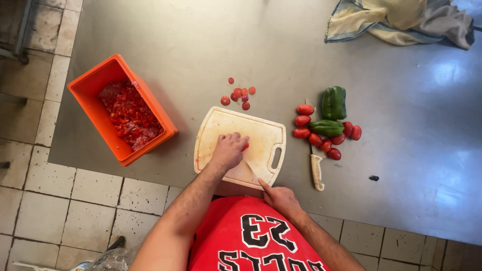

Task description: The person chops cherry tomatoes on a white cutting board using a knife and transfers the diced pieces into an orange container. The person then mixes the contents of the container by hand. Green bell peppers and whole tomatoes are visible on the table nearby.

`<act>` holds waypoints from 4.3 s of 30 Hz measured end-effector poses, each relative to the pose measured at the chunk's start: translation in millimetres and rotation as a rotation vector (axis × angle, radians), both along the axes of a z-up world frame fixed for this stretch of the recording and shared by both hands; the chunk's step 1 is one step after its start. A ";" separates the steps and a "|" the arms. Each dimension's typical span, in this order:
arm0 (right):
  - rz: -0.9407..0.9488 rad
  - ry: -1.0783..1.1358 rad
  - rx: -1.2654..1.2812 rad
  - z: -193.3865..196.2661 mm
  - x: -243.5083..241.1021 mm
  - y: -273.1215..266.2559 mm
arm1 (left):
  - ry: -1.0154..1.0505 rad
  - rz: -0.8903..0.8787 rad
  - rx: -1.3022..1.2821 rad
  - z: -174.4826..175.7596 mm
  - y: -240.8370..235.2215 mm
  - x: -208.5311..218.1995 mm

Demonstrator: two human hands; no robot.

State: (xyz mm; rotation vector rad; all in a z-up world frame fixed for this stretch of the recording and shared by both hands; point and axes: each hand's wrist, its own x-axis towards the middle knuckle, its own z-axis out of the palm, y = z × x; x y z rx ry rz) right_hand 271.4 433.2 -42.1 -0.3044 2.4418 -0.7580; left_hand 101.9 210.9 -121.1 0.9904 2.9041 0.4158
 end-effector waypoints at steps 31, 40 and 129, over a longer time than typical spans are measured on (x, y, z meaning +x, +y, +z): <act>-0.157 -0.013 -0.089 19.3 -51.6 -12.8 | -0.420 0.215 -0.107 27.1 -24.8 19.8; -0.173 0.046 0.001 7.7 -35.9 -63.6 | -0.100 0.016 -0.065 -17.9 -32.6 7.5; -0.121 0.428 -0.027 -6.3 -33.9 -85.5 | -0.280 0.239 0.000 -3.5 -53.2 15.5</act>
